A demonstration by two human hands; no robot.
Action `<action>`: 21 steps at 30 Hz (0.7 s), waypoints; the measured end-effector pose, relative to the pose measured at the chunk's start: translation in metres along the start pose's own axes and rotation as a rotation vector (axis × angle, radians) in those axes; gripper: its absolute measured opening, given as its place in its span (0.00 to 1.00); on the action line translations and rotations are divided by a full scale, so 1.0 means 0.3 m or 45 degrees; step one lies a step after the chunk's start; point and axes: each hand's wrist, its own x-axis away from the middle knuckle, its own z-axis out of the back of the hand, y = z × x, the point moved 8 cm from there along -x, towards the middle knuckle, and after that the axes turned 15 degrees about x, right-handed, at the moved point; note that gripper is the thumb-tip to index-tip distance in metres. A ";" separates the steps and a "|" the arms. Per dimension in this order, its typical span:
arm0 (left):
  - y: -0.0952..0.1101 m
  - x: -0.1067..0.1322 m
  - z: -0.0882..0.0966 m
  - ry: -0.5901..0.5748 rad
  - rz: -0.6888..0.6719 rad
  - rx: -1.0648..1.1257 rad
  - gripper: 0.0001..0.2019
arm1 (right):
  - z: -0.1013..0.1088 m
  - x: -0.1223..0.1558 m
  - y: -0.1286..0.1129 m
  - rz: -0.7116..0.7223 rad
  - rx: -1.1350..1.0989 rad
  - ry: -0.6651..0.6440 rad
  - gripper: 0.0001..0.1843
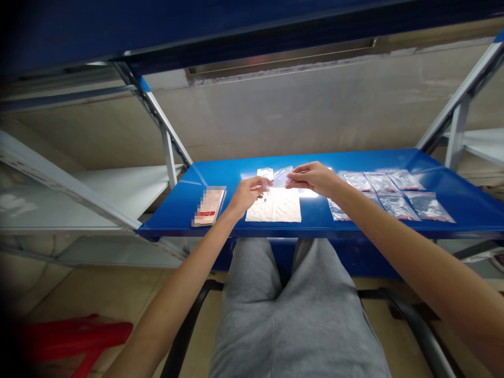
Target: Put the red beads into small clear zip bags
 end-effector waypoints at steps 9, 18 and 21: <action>0.012 -0.069 0.149 0.231 -0.022 -0.248 0.14 | 0.007 -0.100 -0.083 0.056 0.581 0.043 0.12; -0.082 -0.160 0.116 0.018 -0.048 -0.613 0.16 | -0.166 -0.168 -0.208 0.149 1.484 -0.049 0.10; -0.111 -0.166 0.117 0.014 -0.069 -0.656 0.16 | -0.211 -0.168 -0.235 0.172 1.618 -0.045 0.08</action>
